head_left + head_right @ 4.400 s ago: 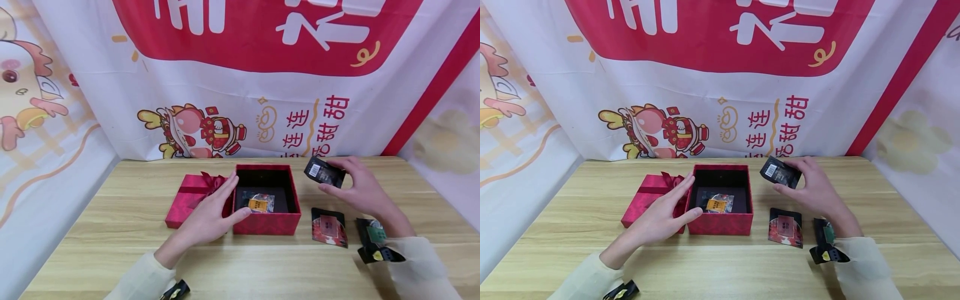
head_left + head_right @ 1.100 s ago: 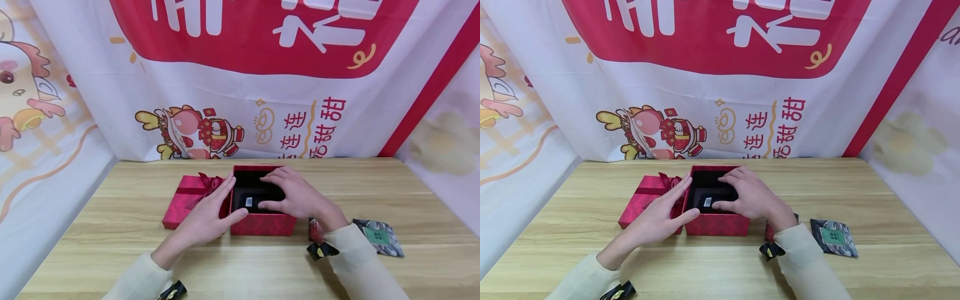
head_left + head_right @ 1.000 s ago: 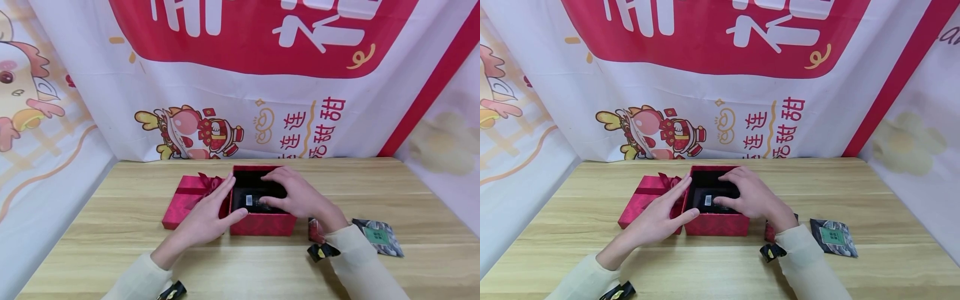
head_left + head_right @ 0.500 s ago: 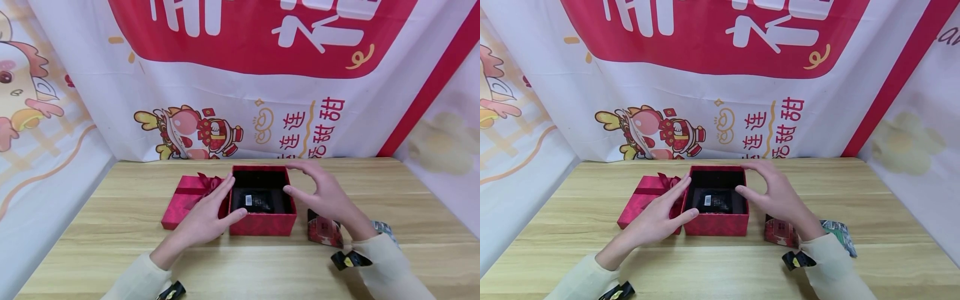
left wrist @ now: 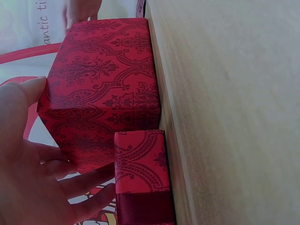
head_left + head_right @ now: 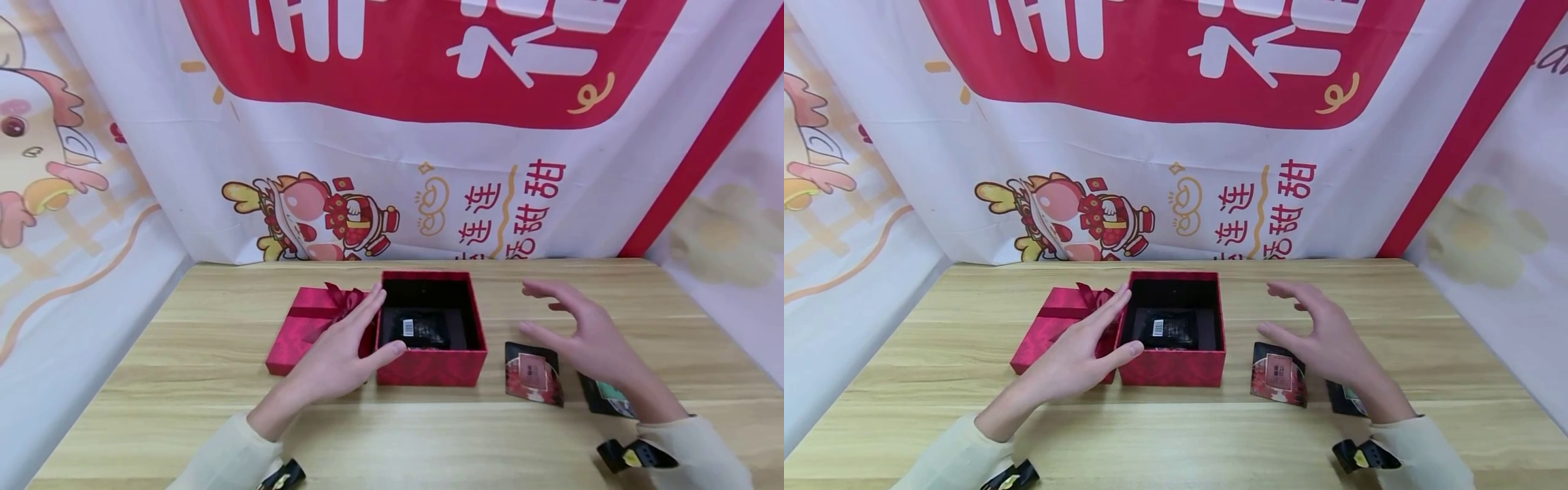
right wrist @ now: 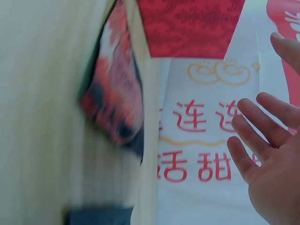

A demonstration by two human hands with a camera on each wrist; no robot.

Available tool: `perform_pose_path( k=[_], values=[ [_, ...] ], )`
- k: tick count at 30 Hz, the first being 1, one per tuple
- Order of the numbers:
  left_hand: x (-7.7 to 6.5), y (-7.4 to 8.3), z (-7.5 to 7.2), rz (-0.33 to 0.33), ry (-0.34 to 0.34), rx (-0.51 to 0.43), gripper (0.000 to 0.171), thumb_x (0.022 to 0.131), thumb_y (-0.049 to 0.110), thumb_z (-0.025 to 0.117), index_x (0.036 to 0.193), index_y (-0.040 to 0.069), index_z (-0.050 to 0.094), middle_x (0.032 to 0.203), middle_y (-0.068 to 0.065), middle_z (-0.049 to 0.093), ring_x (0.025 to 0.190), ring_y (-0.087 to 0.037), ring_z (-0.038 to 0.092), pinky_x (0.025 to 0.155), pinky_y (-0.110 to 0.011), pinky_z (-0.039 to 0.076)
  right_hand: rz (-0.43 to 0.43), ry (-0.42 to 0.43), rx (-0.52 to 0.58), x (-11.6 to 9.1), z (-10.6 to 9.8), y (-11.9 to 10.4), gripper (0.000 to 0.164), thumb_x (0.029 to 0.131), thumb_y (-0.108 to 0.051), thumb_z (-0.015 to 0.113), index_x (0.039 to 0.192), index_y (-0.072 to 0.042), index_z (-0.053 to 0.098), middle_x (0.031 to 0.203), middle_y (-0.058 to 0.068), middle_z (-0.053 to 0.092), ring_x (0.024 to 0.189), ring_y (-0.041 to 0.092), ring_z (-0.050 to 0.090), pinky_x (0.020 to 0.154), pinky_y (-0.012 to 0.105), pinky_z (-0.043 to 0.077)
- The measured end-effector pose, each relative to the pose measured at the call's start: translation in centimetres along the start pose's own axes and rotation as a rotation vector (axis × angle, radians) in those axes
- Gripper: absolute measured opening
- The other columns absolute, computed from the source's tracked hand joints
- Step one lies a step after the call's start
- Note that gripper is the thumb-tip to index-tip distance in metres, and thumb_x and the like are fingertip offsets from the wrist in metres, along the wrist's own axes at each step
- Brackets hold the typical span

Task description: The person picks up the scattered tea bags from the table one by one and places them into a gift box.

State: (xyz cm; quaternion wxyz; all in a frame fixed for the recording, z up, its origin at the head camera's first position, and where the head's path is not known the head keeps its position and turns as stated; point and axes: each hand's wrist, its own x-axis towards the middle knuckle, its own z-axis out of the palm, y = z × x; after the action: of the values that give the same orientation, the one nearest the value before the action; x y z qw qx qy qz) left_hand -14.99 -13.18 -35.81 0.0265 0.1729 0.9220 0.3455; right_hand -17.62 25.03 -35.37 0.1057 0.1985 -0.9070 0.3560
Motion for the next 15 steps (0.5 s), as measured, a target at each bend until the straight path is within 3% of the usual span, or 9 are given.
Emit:
perform_pose_path(
  k=[6, 15],
  values=[
    [0.0, 0.0, 0.0, 0.000, 0.000, -0.001, 0.091, 0.098, 0.067, 0.062, 0.171, 0.034, 0.017, 0.179, 0.015, 0.010, 0.167, -0.025, 0.020, 0.126, -0.066, 0.033, -0.008, -0.028, -0.020, -1.5, -1.0, 1.5, 0.068, 0.092, -0.027, 0.085, 0.154, -0.024, 0.055, 0.145, 0.007, 0.065, 0.125, -0.010, 0.052, 0.100, 0.008, 0.042],
    [-0.1, 0.2, 0.0, -0.014, -0.001, 0.002, 0.090, 0.099, 0.064, 0.063, 0.171, 0.035, 0.017, 0.179, 0.015, 0.011, 0.166, -0.025, 0.021, 0.126, -0.066, 0.033, -0.002, -0.114, -0.068, -2.9, -1.7, 2.8, 0.077, 0.088, -0.035, 0.088, 0.156, -0.026, 0.052, 0.146, 0.004, 0.065, 0.126, -0.008, 0.053, 0.101, 0.010, 0.045]
  ],
)
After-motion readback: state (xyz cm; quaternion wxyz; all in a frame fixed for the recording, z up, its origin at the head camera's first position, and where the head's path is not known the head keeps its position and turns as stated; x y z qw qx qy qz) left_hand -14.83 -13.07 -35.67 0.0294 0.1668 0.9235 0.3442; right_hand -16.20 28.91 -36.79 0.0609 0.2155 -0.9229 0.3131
